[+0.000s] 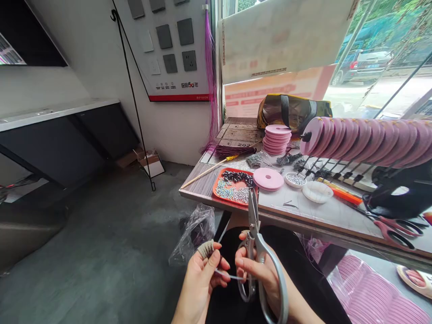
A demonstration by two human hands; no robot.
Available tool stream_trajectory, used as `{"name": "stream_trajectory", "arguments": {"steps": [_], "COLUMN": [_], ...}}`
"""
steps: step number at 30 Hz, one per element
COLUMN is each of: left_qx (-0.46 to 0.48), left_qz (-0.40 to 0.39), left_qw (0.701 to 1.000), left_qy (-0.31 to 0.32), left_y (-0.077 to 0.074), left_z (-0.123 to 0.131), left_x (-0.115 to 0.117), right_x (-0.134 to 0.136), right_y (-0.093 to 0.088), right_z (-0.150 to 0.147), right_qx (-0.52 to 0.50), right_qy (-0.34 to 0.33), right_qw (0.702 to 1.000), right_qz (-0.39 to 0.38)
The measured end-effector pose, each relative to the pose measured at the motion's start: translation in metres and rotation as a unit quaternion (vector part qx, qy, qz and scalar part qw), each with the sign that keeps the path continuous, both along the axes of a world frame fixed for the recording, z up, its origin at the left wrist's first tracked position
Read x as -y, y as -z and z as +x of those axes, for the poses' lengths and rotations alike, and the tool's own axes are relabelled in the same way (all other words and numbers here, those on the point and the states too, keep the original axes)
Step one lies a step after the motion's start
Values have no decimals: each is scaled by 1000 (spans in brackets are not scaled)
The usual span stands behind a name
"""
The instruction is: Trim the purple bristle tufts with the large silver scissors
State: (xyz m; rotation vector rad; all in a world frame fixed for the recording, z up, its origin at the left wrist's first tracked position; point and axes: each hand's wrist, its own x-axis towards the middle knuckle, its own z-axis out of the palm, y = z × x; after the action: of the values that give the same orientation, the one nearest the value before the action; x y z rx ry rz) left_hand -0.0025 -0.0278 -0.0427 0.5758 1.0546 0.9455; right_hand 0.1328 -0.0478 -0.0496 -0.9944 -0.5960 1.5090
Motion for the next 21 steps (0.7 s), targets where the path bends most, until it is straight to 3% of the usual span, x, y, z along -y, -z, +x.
{"name": "stream_trajectory", "arguments": {"steps": [5,11,15,18,21], "left_qx": [14,20,122,215,239], "left_qz": [-24,-4,-33,-89,-118], "left_qw": [997,996,992,971,952], "left_qy": [-67,-92,-20,63,149], "left_y": [15,15,16,20,25], "left_z": [-5,8,3,-10,-18], "left_x": [-8,2,9,9,8], "right_x": [8,7,5,7,11], "right_y": [11,10,3,4,7], "right_z": [-3,-22,-19,-11,-5], "right_qx": [-4,0,14,23,25], "right_qy": [17,72,53,39,9], "right_qw": [1000,997,998,999,999], "right_qz": [-9,29,26,27,41]}}
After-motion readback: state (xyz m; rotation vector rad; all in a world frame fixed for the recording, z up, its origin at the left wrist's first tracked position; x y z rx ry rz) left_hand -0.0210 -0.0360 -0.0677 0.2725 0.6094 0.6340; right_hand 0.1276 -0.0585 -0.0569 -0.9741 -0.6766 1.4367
